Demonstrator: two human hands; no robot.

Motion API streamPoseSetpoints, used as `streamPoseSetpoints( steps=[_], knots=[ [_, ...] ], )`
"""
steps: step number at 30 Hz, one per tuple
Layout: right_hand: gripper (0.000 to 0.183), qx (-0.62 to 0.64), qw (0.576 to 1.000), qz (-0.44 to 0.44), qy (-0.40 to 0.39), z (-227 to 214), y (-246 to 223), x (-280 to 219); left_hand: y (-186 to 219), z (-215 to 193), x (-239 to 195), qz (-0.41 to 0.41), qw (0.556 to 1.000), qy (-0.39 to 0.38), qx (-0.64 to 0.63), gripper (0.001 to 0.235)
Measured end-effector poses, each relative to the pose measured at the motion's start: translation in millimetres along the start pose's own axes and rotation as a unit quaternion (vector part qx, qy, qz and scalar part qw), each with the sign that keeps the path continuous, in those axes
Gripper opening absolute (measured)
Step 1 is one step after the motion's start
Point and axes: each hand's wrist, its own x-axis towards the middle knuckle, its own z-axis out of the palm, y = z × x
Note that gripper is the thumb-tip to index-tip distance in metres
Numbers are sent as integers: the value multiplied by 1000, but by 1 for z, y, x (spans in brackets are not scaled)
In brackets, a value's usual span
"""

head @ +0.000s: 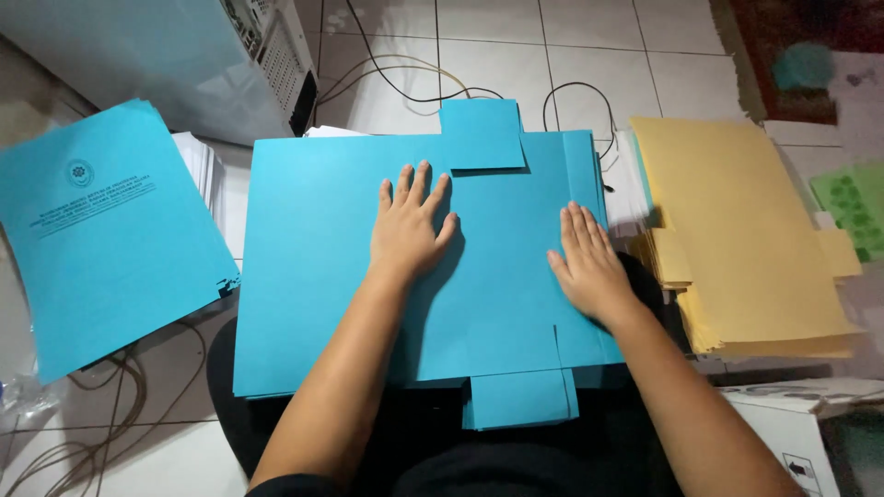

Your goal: The person folds the flaps of light blue folders in half and smooths them flat with their hands. They repeatedly pick up a folder, fold the top and side flaps inward, and press down to flatten the creases.

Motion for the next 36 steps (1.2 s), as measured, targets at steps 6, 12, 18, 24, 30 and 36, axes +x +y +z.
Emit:
streamPoseSetpoints(
  steps=[6, 12, 18, 24, 30, 36],
  knots=[
    [70, -26, 998, -46, 19, -12, 33, 134, -1, 3, 7, -1, 1000, -21, 5, 65],
    [69, -22, 998, -40, 32, -19, 27, 153, 0, 4, 10, -39, 999, 7, -17, 65],
    [69, -46, 994, -98, 32, 1, 35, 89, 6, -2, 12, -62, 998, -9, -6, 70],
    [81, -54, 986, -157, -1, 18, 24, -28, 6, 6, -1, -57, 998, 17, -4, 68],
    [124, -21, 992, -87, -88, 4, 3, -91, 3, 4, 2, -59, 998, 10, 7, 68],
    [139, -55, 980, -155, -108, 16, -72, -107, 7, 6, 0, -52, 999, 4, 15, 68]
  ],
)
